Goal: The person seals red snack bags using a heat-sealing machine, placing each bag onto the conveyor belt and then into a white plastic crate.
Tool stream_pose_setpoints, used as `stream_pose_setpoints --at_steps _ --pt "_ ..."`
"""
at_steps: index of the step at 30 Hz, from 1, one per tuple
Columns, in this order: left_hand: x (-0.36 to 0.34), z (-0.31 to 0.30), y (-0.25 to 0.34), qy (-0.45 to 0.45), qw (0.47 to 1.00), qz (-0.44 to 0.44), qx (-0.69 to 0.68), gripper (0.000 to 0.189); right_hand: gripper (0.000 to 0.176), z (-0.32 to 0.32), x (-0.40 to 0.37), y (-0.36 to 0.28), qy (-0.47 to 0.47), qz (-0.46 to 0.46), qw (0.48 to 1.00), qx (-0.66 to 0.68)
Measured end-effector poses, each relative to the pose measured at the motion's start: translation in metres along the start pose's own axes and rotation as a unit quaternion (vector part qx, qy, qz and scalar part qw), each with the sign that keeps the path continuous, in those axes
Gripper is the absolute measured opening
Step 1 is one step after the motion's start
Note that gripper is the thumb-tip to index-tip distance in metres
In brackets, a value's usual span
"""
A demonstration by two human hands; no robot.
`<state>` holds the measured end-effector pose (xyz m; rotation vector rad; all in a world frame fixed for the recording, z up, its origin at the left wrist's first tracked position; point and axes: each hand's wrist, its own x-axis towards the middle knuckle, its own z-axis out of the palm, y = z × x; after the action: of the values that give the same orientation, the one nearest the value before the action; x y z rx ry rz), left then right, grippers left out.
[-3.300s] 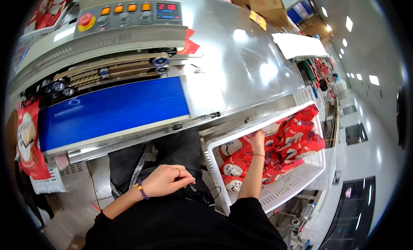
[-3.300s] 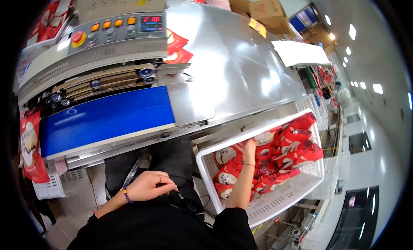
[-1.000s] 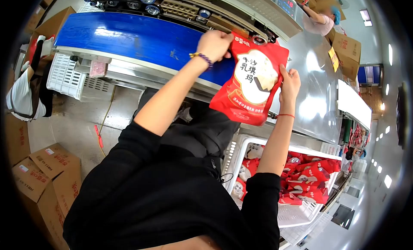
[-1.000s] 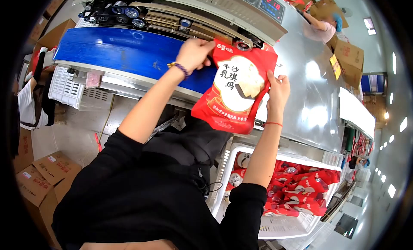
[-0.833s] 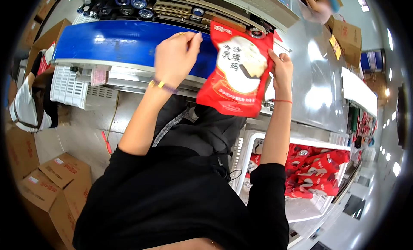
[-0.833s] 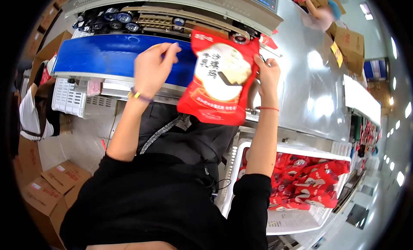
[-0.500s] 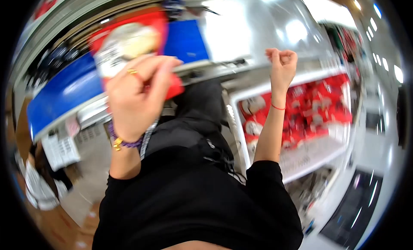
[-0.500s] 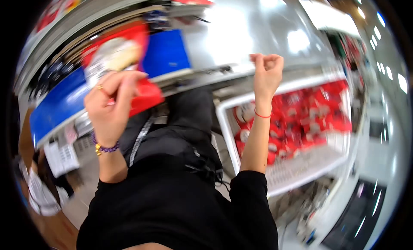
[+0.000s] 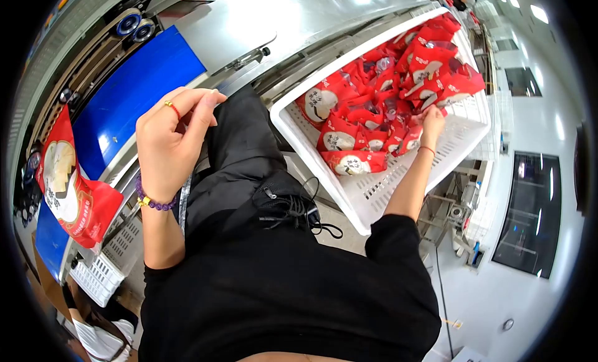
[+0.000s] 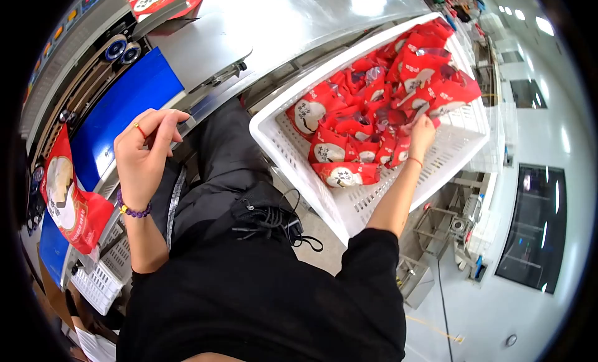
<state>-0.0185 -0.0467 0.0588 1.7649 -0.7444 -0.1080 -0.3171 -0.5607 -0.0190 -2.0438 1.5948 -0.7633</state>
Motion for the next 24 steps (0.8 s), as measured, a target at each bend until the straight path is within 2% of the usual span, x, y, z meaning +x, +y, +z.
stream_pose_setpoints --at_steps 1,2,3,5,6,7,8,9,10,11,12,13,14,16,17,19,21,22,23,24 --pt "-0.001 0.0 -0.004 0.006 1.0 -0.008 0.005 0.01 0.036 0.003 -0.014 -0.032 -0.053 0.027 0.961 0.27" --pt "-0.001 0.001 -0.008 -0.007 1.0 -0.026 0.001 0.011 0.036 -0.001 -0.05 -0.095 -0.036 -0.008 0.971 0.237" --pt "-0.002 0.001 -0.011 -0.028 0.999 -0.044 -0.001 0.011 0.038 0.002 -0.042 -0.097 0.029 -0.192 0.972 0.131" --pt "-0.006 0.006 -0.017 -0.047 0.998 -0.042 -0.016 0.013 0.031 -0.009 -0.084 -0.148 -0.026 -0.128 0.991 0.038" --pt "-0.008 0.009 -0.019 -0.055 0.998 -0.036 -0.018 0.013 0.029 -0.011 -0.08 -0.135 -0.044 -0.248 0.964 -0.083" --pt "-0.011 0.01 -0.021 -0.059 0.998 -0.029 -0.02 0.013 0.033 -0.008 -0.073 -0.116 -0.06 -0.364 0.907 -0.201" --pt "-0.015 0.009 -0.021 -0.064 0.998 -0.023 -0.017 0.013 0.05 -0.008 -0.081 -0.093 -0.054 -0.314 0.898 -0.303" --pt "-0.017 0.007 -0.023 -0.06 0.998 -0.025 -0.018 0.013 0.06 -0.008 -0.086 -0.067 -0.038 -0.282 0.865 -0.413" --pt "-0.019 0.005 -0.025 -0.078 0.996 -0.037 -0.017 0.012 0.056 -0.009 -0.08 -0.03 -0.043 -0.233 0.832 -0.502" --pt "-0.021 0.003 -0.028 -0.098 0.994 -0.049 -0.017 0.011 0.045 -0.008 -0.066 0.012 -0.007 -0.198 0.859 -0.472" --pt "-0.022 0.002 -0.033 -0.105 0.993 -0.045 -0.024 0.01 0.038 -0.017 -0.067 0.014 -0.058 -0.106 0.905 -0.408" --pt "-0.021 0.003 -0.034 -0.095 0.994 -0.047 -0.024 0.01 0.035 -0.026 -0.072 0.013 -0.04 -0.16 0.893 -0.42" --pt "-0.021 0.004 -0.035 -0.096 0.995 -0.033 -0.018 0.01 0.032 -0.032 -0.077 0.003 -0.021 -0.19 0.907 -0.375" --pt "-0.018 0.005 -0.026 -0.114 0.993 -0.001 0.006 0.013 0.028 -0.043 -0.103 -0.058 0.009 -0.235 0.928 -0.288" --pt "-0.015 0.005 -0.02 -0.159 0.987 -0.026 0.016 0.024 0.027 -0.045 -0.124 -0.099 0.024 -0.253 0.935 -0.247" --pt "-0.011 0.022 -0.016 -0.163 0.984 0.075 0.014 0.041 0.025 -0.044 -0.156 -0.163 0.047 -0.311 0.931 -0.183" --pt "-0.01 0.042 -0.01 -0.16 0.974 0.161 -0.007 0.061 0.024 -0.041 -0.201 -0.23 0.016 -0.292 0.948 -0.129" --pt "-0.011 0.052 -0.008 -0.171 0.973 0.153 -0.029 0.075 0.026 -0.033 -0.218 -0.25 -0.008 -0.33 0.942 -0.059" --pt "-0.013 0.061 -0.004 -0.143 0.975 0.168 -0.039 0.079 0.028 -0.024 -0.235 -0.268 -0.034 -0.368 0.929 0.013" --pt "-0.012 0.072 0.0 -0.118 0.977 0.159 -0.078 0.076 0.029 -0.012 -0.257 -0.287 -0.078 -0.394 0.911 0.092"
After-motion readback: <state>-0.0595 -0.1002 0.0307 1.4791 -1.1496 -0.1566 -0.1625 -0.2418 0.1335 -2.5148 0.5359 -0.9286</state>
